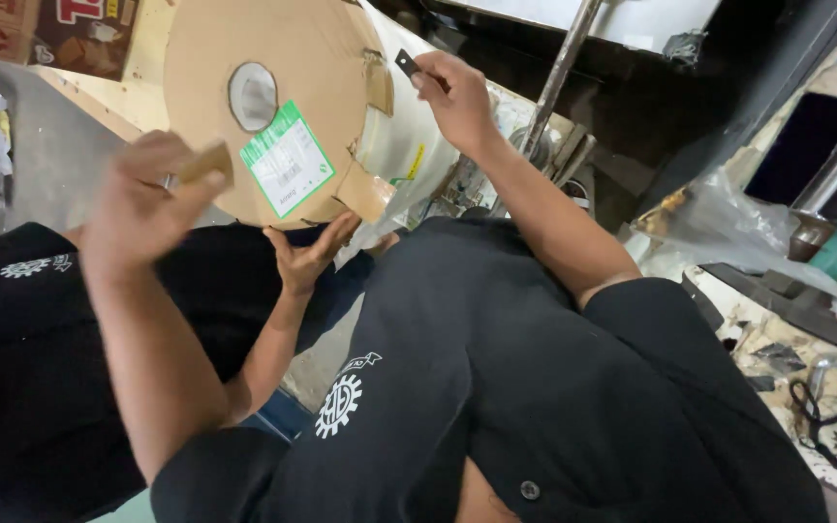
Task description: Unpacking a large roll of label materials from cardboard and plastic protective packaging using a small blade.
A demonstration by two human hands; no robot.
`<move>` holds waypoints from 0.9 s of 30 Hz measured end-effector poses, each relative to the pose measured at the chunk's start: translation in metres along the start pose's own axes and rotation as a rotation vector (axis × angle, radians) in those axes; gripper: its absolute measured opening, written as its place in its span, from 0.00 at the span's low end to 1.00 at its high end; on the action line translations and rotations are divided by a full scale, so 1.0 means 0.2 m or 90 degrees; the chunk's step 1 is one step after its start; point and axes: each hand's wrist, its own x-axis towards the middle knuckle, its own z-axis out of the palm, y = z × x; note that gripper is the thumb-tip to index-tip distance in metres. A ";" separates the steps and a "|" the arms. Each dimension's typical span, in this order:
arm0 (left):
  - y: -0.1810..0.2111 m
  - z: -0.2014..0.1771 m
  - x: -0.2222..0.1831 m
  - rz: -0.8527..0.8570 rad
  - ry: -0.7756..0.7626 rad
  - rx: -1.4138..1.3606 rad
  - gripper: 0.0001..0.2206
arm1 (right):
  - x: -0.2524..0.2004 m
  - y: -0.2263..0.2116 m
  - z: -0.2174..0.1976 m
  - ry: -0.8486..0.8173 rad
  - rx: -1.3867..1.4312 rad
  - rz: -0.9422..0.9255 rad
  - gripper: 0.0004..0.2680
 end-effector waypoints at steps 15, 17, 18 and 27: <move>0.14 0.51 0.36 0.153 0.129 0.257 0.21 | 0.11 -0.21 -0.06 0.049 -0.495 -0.476 0.04; 0.11 0.56 0.44 0.145 0.118 0.284 0.18 | 0.09 -0.15 -0.05 0.048 -0.526 -0.497 0.04; 0.11 0.59 0.51 0.194 0.141 0.297 0.17 | 0.11 -0.12 -0.07 0.031 -0.525 -0.461 0.03; 0.07 0.75 0.75 0.291 0.056 0.531 0.11 | 0.06 0.07 -0.06 -0.108 0.036 0.075 0.05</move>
